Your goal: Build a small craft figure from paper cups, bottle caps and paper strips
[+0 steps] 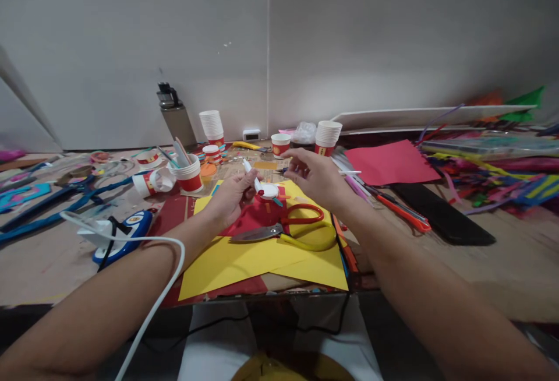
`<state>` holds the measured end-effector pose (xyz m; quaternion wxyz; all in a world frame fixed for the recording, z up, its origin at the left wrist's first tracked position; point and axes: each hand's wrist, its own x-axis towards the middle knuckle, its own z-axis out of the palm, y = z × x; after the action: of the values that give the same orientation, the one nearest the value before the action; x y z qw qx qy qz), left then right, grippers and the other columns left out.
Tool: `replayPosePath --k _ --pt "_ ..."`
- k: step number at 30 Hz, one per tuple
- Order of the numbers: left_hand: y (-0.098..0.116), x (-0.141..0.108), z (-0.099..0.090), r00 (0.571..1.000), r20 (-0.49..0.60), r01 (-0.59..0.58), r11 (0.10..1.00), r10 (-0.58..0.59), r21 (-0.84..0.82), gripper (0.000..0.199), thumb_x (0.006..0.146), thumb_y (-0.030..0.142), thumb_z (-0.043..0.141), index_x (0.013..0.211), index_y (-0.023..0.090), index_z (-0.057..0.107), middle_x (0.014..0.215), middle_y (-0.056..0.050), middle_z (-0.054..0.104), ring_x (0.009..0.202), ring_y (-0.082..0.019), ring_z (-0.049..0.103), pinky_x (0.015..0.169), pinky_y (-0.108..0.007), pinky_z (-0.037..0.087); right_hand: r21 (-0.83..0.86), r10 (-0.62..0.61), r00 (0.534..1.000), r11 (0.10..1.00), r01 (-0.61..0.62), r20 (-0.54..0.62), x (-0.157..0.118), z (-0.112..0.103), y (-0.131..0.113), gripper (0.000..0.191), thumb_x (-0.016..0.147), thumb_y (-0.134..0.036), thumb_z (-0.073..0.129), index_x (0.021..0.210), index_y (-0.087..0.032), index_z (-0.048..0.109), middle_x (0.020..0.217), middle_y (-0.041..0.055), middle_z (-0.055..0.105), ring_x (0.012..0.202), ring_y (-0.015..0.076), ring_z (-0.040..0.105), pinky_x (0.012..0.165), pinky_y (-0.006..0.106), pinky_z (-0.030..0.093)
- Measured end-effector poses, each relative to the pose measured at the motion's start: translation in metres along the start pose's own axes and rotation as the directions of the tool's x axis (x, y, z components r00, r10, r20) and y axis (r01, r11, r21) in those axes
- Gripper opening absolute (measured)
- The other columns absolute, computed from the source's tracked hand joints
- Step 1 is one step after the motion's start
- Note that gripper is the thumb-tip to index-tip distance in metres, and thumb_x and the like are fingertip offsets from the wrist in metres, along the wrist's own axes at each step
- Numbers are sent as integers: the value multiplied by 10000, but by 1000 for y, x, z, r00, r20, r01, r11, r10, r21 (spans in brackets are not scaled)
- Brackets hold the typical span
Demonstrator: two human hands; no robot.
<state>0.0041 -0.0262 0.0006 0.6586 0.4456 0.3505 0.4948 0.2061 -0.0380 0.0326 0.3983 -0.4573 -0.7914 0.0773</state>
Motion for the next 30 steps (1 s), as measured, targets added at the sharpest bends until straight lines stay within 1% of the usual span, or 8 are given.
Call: replayPosePath --k 4,8,12,17,22,25,27,30 --pt "-5 -3 6 998 38 49 996 -47 -70 457 626 534 785 725 129 596 550 45 467 449 -30 352 409 -144 289 81 -260 964 963 255 56 -10 25 -18 591 816 -206 637 1370 -243 435 1090 88 590 872 195 560 822 362 487" --pt "-14 -5 11 999 15 31 996 -29 -86 453 613 500 807 719 139 555 589 42 512 470 -31 406 429 -138 340 54 -204 978 978 202 32 -17 49 -26 483 916 -333 527 1385 -260 439 1092 108 544 945 230 546 851 401 487" --pt "-15 -7 16 1000 -7 6 989 -7 -149 423 618 415 830 693 136 522 535 82 427 437 -7 338 400 -119 278 110 -200 980 974 200 -10 -14 49 -21 393 986 -334 358 1343 -263 507 1014 85 551 941 212 547 877 377 471" --pt "-7 -11 20 999 48 32 978 -22 -206 434 652 502 781 786 139 584 613 40 536 479 -37 448 440 -152 370 248 -298 954 923 294 -22 -9 43 -19 593 847 -517 584 1358 -232 491 1139 105 523 1059 241 501 950 403 434" --pt "-6 -14 23 998 60 23 979 -11 -205 447 611 476 818 787 149 569 583 66 491 475 -29 411 449 -146 351 283 -156 987 946 156 -24 -13 51 -23 450 923 -530 434 1140 -207 661 895 70 534 879 214 509 835 376 461" --pt "-8 -16 25 998 61 13 984 -2 -179 463 629 529 786 795 152 576 573 66 462 483 -40 401 455 -157 337 367 -75 995 925 93 -64 -14 51 -22 429 916 -540 452 1162 -256 659 939 63 589 931 209 545 861 363 458" --pt "-9 -16 25 998 68 3 994 5 -113 454 658 554 754 742 147 569 555 62 436 471 -41 369 443 -166 299 440 16 994 897 33 -106 -13 47 -20 426 909 -543 471 1186 -273 650 983 57 633 956 202 570 870 351 460" --pt "-9 -14 19 995 52 -85 990 79 115 418 724 539 705 687 142 579 528 52 427 468 -50 336 454 -190 258 536 165 973 843 -53 -163 -9 40 -16 478 912 -562 450 1232 -253 624 912 44 667 818 165 594 772 310 482"
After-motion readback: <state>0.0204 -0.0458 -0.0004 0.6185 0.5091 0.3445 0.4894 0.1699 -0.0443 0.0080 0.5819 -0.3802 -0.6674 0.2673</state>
